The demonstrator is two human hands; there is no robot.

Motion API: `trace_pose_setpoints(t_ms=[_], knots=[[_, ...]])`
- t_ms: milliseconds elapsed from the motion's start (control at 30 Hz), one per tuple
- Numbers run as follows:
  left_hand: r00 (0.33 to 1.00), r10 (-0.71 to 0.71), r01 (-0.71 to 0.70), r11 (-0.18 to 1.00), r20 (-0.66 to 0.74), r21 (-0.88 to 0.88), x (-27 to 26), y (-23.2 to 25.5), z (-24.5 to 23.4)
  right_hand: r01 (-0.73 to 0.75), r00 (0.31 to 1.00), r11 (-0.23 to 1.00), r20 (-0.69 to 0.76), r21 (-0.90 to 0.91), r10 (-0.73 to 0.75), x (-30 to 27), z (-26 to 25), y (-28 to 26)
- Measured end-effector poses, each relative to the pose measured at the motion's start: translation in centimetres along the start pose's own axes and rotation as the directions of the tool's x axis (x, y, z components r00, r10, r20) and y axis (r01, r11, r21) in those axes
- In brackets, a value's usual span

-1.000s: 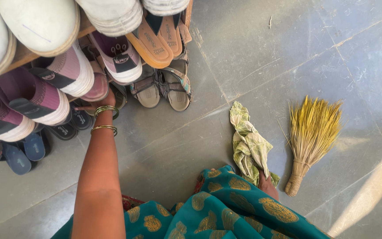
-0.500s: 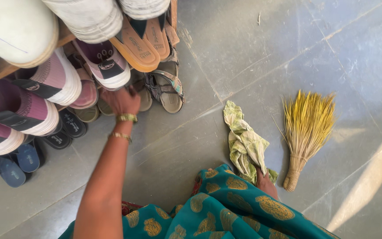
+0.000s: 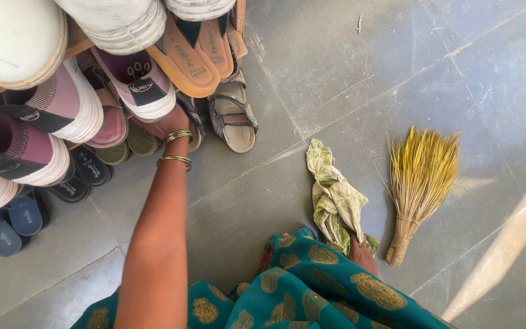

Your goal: The person wipes various shoes and sandals with a cloth and sweeps the floor with a broom. They handle each item individually, wiping surfaces and placing them back on a wooden shoe rack or the floor.

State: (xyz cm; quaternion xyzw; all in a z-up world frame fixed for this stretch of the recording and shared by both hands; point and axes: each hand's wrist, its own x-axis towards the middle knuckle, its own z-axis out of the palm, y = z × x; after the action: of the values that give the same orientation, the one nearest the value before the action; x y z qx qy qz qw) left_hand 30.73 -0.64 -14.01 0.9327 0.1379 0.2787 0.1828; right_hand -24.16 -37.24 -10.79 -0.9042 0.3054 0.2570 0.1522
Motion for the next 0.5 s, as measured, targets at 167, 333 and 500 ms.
trace_pose_setpoints(t_ms=[167, 333, 500], knots=[[0.824, -0.019, 0.076, 0.994, 0.566, -0.077, -0.1, 4.7, -4.9, 0.001, 1.000, 1.000, 0.002, -0.016, -0.001, 0.0, 0.0, -0.1], [0.774, 0.530, -0.458, 0.846, 0.347, -0.272, -2.7, 8.2, -11.3, -0.081, 0.997, 0.995, 0.016, -0.051, 0.082, -0.4, -1.2, -2.2], [0.356, 0.716, -0.659, 0.648, 0.601, -0.381, -0.2, 10.7, -9.9, -0.056, 0.998, 0.998, -0.002, -0.028, 0.056, -1.6, -1.9, -2.5]])
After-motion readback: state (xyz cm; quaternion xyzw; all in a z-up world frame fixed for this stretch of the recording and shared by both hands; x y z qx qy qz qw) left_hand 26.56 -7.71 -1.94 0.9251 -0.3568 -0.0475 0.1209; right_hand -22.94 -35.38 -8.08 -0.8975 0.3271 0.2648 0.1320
